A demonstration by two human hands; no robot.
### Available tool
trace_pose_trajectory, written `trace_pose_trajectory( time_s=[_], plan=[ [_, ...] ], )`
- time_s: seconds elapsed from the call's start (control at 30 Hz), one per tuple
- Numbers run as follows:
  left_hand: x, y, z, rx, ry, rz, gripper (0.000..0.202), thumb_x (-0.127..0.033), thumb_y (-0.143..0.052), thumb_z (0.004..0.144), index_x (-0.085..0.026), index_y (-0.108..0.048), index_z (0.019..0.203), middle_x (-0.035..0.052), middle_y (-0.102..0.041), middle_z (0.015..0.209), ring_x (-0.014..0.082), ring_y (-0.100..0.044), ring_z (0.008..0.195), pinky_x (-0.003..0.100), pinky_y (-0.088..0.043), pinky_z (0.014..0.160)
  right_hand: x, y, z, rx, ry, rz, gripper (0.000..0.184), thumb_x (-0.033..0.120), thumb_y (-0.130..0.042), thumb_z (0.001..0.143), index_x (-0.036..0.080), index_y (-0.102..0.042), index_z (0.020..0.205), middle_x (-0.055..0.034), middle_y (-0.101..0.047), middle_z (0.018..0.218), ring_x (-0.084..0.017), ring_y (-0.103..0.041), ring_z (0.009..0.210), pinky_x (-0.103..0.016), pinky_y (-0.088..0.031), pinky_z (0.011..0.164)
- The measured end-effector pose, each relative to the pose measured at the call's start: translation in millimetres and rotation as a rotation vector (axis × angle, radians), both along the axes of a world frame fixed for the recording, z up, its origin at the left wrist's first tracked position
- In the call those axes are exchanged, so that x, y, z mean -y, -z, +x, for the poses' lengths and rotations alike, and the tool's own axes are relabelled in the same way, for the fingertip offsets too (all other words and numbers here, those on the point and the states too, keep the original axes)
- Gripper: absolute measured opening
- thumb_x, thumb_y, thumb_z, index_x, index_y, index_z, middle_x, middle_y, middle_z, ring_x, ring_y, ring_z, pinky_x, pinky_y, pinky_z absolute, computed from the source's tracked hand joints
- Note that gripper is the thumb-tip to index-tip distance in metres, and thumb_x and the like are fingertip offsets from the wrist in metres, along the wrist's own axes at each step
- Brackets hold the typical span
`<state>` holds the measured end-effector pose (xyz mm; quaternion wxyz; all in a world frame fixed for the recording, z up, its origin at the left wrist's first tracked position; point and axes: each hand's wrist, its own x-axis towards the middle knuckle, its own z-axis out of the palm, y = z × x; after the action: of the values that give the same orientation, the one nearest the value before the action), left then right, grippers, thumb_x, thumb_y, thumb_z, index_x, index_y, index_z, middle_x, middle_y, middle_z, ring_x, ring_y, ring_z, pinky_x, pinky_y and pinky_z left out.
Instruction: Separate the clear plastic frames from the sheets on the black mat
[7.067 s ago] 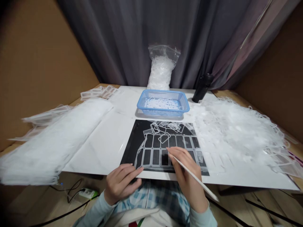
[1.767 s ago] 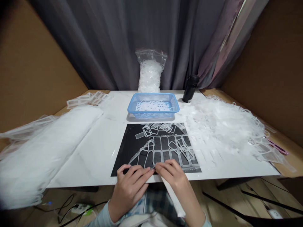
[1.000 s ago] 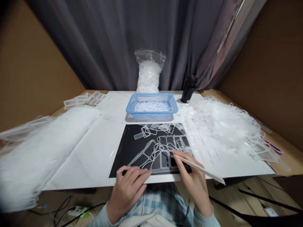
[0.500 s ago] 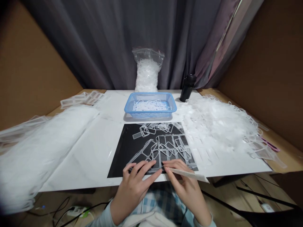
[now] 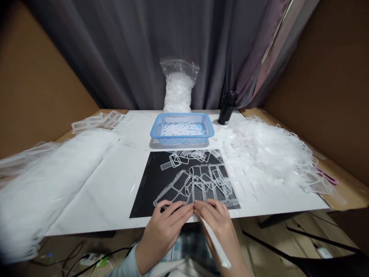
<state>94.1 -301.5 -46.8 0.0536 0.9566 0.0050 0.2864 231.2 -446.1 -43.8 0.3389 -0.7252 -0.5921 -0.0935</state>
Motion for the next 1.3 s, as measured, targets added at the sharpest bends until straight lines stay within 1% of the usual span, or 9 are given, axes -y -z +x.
trace_pose_trajectory(
  time_s=[0.13,0.27,0.33,0.5,0.8,0.87,1.03,1.17,1.3],
  plan=[
    [0,2.2,0,-0.017,-0.001,-0.043,0.031,-0.016,-0.044,0.102,-0.022,-0.062,0.127,-0.0041,-0.069,0.128,0.0137,-0.056,0.113,0.034,-0.034,0.095,-4,-0.9,5,-0.011,-0.027,0.002,0.028,0.013,-0.042,0.100,0.021,-0.061,0.119,-0.0068,-0.072,0.112,-0.024,-0.060,0.099,-0.040,-0.050,0.089],
    [0,3.8,0,-0.044,0.011,-0.082,0.035,-0.013,-0.043,0.101,-0.023,-0.059,0.131,-0.0040,-0.068,0.129,0.0143,-0.056,0.112,0.036,-0.034,0.095,-7,-7.7,28,0.037,0.018,0.105,0.030,0.008,-0.047,0.097,0.020,-0.062,0.120,-0.0069,-0.072,0.110,-0.022,-0.061,0.098,-0.036,-0.052,0.089],
    [0,3.4,0,-0.044,0.009,-0.089,0.036,-0.013,-0.041,0.101,-0.023,-0.059,0.131,-0.0036,-0.069,0.128,0.0147,-0.057,0.112,0.036,-0.035,0.095,-8,-12.9,43,0.037,0.147,0.182,0.030,0.009,-0.049,0.098,0.018,-0.063,0.122,-0.0085,-0.072,0.109,-0.022,-0.063,0.098,-0.036,-0.052,0.089],
    [1,1.0,-1,-0.034,-0.010,-0.063,0.036,-0.014,-0.043,0.101,-0.023,-0.058,0.133,-0.0036,-0.069,0.127,0.0151,-0.058,0.108,0.035,-0.036,0.095,-16,-22.1,68,0.033,0.630,0.580,0.020,0.017,-0.062,0.094,0.015,-0.072,0.112,-0.0119,-0.074,0.102,-0.024,-0.068,0.095,-0.038,-0.053,0.087],
    [2,2.9,-2,-0.005,-0.004,-0.095,0.038,-0.008,-0.042,0.099,-0.022,-0.059,0.130,-0.0034,-0.070,0.125,0.0157,-0.059,0.105,0.035,-0.037,0.094,-23,-24.6,72,-0.104,0.894,0.899,0.024,0.029,-0.063,0.095,0.012,-0.075,0.106,-0.0139,-0.075,0.101,-0.030,-0.069,0.097,-0.045,-0.054,0.090],
    [2,1.3,-1,-0.007,-0.004,-0.102,0.041,-0.005,-0.040,0.097,-0.020,-0.060,0.129,-0.0013,-0.070,0.122,0.0172,-0.060,0.104,0.035,-0.039,0.093,-19,-27.5,73,-0.176,0.824,0.823,0.024,0.032,-0.063,0.095,0.014,-0.075,0.105,-0.0125,-0.075,0.100,-0.029,-0.070,0.096,-0.044,-0.055,0.088],
    [3,-8.9,-4,-0.043,-0.024,-0.205,0.037,-0.009,-0.048,0.090,-0.021,-0.062,0.123,0.0039,-0.070,0.109,0.0212,-0.062,0.095,0.036,-0.045,0.084,-11,-25.9,62,-0.448,0.375,0.367,0.019,0.035,-0.062,0.095,0.023,-0.074,0.105,-0.0063,-0.072,0.117,-0.025,-0.066,0.113,-0.041,-0.050,0.102],
    [-3,-17.2,-12,-0.053,-0.121,-0.289,0.034,-0.024,-0.059,0.088,-0.021,-0.063,0.122,0.0069,-0.068,0.106,0.0239,-0.062,0.092,0.039,-0.048,0.082,-5,-22.2,42,-0.525,0.307,0.259,0.018,0.033,-0.059,0.097,0.027,-0.073,0.107,-0.0032,-0.073,0.113,-0.020,-0.067,0.109,-0.033,-0.052,0.098],
    [-26,-21.3,-26,-0.036,-0.219,-0.230,0.030,-0.025,-0.057,0.092,-0.020,-0.061,0.121,0.0076,-0.066,0.104,0.0236,-0.061,0.093,0.039,-0.048,0.083,-7,-20.4,18,-0.553,0.079,0.089,0.016,0.028,-0.058,0.098,0.028,-0.073,0.105,-0.0031,-0.074,0.110,-0.019,-0.069,0.105,-0.031,-0.054,0.095]
  ],
)
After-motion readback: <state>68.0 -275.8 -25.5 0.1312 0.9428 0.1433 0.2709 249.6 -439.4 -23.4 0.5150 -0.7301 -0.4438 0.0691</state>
